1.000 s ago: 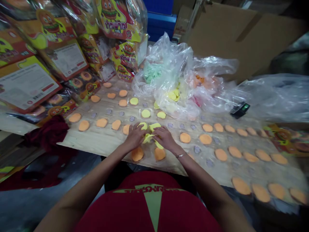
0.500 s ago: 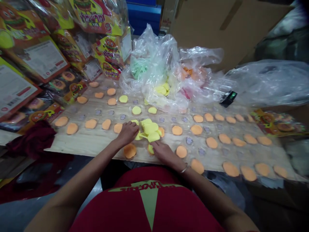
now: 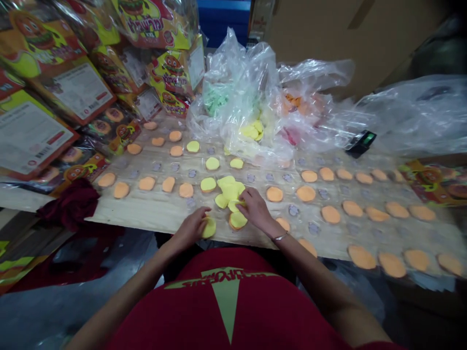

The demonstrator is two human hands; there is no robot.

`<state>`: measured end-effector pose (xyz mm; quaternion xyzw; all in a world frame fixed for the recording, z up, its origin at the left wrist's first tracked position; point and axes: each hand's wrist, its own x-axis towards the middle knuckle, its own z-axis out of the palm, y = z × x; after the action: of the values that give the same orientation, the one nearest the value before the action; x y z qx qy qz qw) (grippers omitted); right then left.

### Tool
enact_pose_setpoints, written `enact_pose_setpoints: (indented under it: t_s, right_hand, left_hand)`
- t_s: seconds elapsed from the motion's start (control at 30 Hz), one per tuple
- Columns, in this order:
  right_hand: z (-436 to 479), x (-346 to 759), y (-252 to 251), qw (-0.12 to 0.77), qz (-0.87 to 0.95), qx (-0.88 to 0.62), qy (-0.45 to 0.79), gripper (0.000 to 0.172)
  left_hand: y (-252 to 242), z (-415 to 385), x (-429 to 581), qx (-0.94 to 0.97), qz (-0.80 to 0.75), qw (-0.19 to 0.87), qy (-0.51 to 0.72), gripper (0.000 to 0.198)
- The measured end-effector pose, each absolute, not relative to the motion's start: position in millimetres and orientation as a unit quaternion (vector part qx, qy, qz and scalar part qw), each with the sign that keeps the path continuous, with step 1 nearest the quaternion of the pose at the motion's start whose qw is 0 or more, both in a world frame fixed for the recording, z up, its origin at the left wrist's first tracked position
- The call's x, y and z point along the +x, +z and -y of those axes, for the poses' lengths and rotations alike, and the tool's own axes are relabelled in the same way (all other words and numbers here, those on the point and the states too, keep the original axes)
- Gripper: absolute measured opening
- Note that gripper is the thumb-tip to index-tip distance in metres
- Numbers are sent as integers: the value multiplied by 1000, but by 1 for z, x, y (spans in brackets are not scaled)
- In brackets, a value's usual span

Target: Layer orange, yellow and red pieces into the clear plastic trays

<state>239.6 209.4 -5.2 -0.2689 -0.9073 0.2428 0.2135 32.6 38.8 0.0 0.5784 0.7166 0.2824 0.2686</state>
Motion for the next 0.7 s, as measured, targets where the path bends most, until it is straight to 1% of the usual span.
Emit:
enact_pose_setpoints:
  t_s: [0.03,0.07,0.13,0.23,0.33,0.4,0.47,0.57,0.63,0.7]
  right_hand:
    - [-210,239,-5,212,908,-265,248,5]
    - [-210,239,-4,212,906,-260,259,4]
    - [-209,240,-3,222,887,-261,308,6]
    - [-207,241,-3,261,821,-296,414,7]
    - [-207,238,-2,299,746,-332,494,13]
    - [-207,232,0,301,715,-335,535,19]
    - [-208,221,2,286,702,-317,570,23]
    - [-210,188,7,271,695,-272,608,24]
    - [-214,156,9,275,702,-243,611,24]
    - [-220,118,9,274,724,-215,596,22]
  left_hand:
    - [-7,-36,36,594,-720,238,270,33]
    - [-13,-34,38,608,-722,204,262,35]
    - [-20,-33,41,628,-725,137,246,37]
    - [-20,-31,41,627,-749,47,210,36]
    - [-19,-29,39,594,-779,-11,202,34]
    - [-23,-27,38,562,-792,-36,237,36]
    - [-30,-23,38,524,-799,-65,290,46]
    - [-41,-15,41,484,-792,-91,361,62]
    - [-46,-8,45,483,-784,-71,384,63]
    - [-50,-2,47,498,-776,-25,386,61]
